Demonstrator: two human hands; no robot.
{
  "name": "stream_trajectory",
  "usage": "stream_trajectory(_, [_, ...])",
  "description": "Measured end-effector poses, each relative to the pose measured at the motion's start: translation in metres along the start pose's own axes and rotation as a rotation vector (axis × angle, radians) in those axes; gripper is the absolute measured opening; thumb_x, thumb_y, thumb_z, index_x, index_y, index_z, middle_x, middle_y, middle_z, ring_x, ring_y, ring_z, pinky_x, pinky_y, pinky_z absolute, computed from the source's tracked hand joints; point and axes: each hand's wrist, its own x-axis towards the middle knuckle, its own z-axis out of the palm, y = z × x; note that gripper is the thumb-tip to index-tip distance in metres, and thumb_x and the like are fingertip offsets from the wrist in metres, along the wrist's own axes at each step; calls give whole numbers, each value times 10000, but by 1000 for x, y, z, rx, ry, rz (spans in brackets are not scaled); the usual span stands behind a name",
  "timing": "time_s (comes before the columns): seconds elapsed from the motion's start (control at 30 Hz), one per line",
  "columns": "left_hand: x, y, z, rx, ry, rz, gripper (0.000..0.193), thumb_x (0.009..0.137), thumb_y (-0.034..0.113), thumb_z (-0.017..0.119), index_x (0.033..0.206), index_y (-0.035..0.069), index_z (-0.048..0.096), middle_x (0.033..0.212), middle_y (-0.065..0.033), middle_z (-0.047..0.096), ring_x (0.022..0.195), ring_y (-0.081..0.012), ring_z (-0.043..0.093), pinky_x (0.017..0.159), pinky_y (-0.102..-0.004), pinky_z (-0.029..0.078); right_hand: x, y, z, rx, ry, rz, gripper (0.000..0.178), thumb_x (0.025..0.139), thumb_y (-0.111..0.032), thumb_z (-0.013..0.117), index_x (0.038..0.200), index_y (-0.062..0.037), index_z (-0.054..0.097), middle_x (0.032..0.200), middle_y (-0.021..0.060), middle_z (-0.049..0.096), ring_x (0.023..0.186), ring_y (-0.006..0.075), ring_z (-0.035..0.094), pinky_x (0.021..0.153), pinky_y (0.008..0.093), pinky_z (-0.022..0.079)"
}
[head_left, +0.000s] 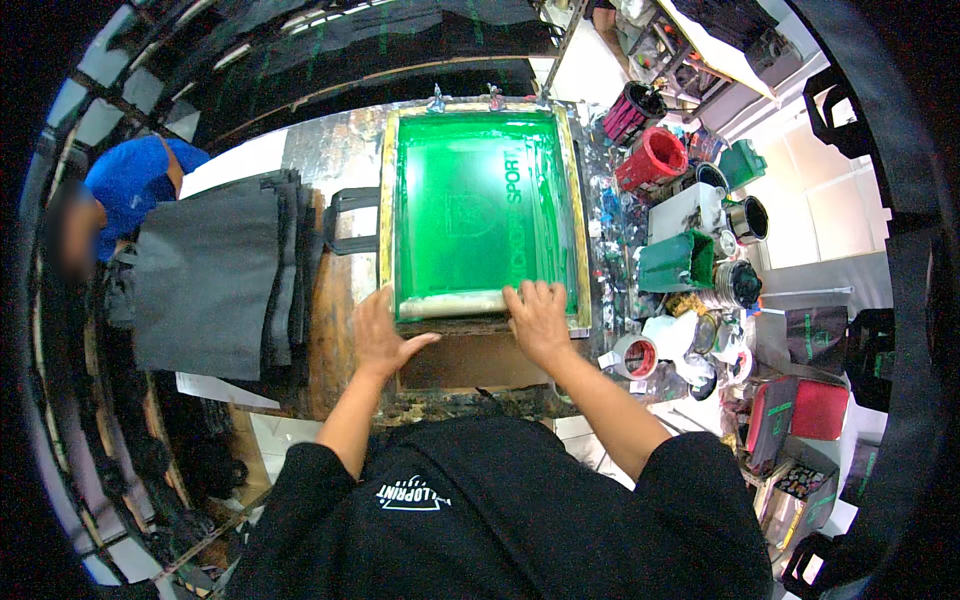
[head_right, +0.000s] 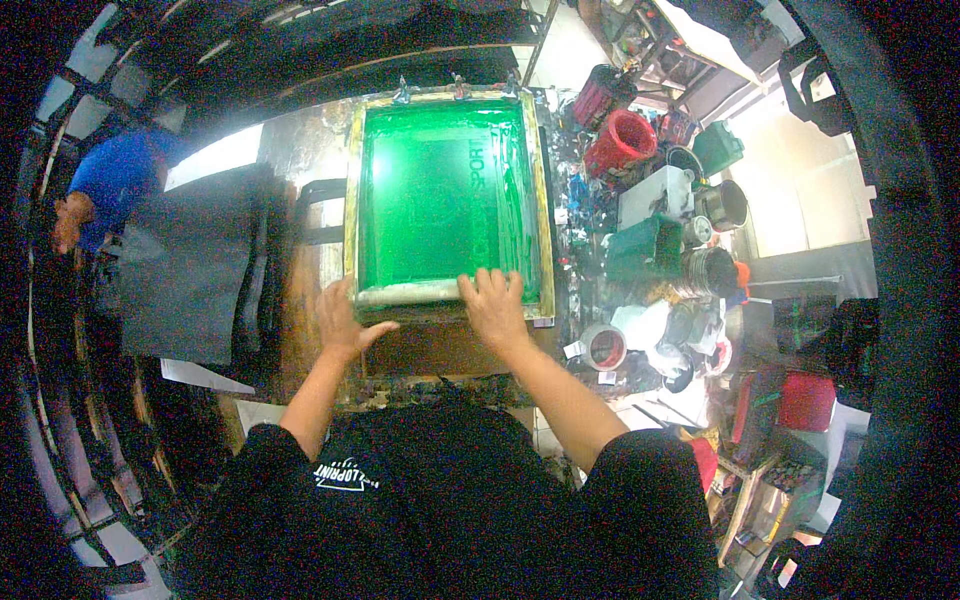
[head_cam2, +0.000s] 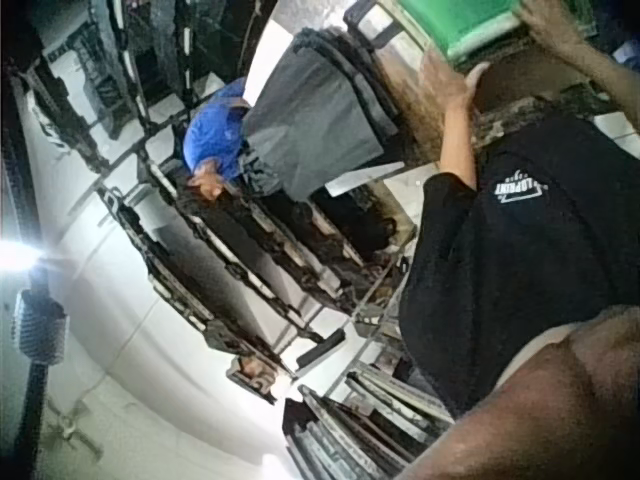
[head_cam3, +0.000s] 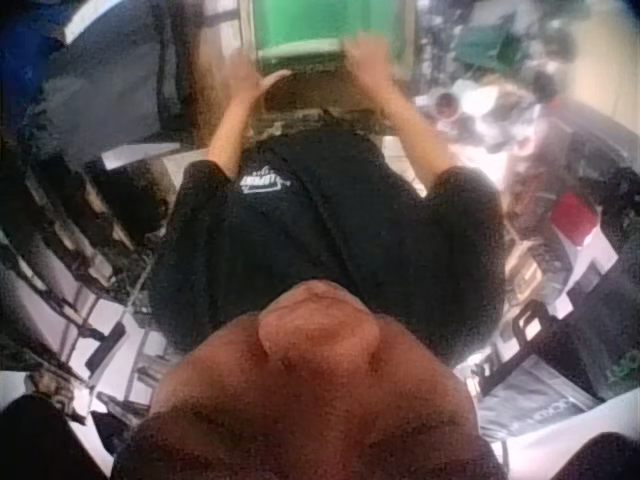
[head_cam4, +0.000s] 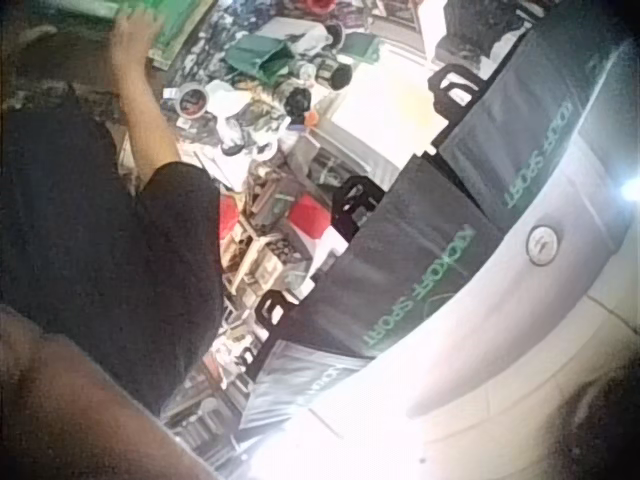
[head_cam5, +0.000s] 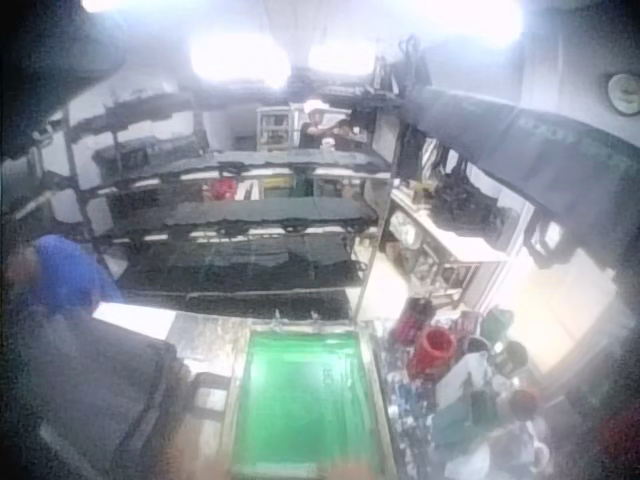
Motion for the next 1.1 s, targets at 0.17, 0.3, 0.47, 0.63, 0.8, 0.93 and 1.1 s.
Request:
stream_trajectory(0.17, [-38,-36,16,138,-168,-251,969,623,417,995,1432,68,590,1291,-179,547,1222,-395,508,1083,-516,388,-33,-15,3,84,-69,31,418,860,-219,710,1269,-183,636,1118,79,594,1082,272,581,1022,556,375])
stream_trajectory(0.3, [-38,-32,13,58,-86,-165,946,607,292,990,1443,54,615,1197,-125,604,1129,-370,547,1026,-487,393,-26,-9,-2,150,-104,64,525,824,-205,787,1313,-168,599,1204,81,585,1196,291,551,1066,565,334])
stream_trajectory(0.47, [-65,-44,24,-450,38,-348,932,693,174,975,1511,20,554,1153,-135,692,1054,-328,653,974,-446,497,0,-7,-63,200,-93,29,553,801,-297,833,1289,-149,621,1184,88,589,1162,297,557,1042,572,323])
stream_trajectory(0.63, [31,37,-88,-644,291,-281,812,796,2,905,1517,-6,530,1299,-89,691,1059,-155,669,865,-279,552,54,8,-149,84,167,45,534,862,-542,758,1164,-109,684,1055,107,610,1023,297,579,1001,550,330])
stream_trajectory(0.8, [112,59,-133,-950,546,-139,812,960,90,784,1631,10,335,1240,-60,634,1060,-145,604,946,-298,495,157,38,-216,8,477,-26,521,906,-612,689,1018,-104,699,886,86,642,879,281,616,904,492,355])
stream_trajectory(0.93, [123,26,-89,-753,425,-256,974,940,263,816,1668,-12,231,1266,-146,583,1125,-240,589,1028,-392,476,195,47,-226,-26,556,-52,565,911,-672,658,859,-114,729,803,104,706,812,286,660,830,495,382])
stream_trajectory(1.1, [34,-38,54,-3,-114,-482,997,848,382,882,1550,-107,370,1377,-374,560,1195,-531,607,1032,-528,507,208,55,-231,-23,610,-59,572,947,-661,632,866,-100,707,838,116,731,815,296,698,849,496,386])
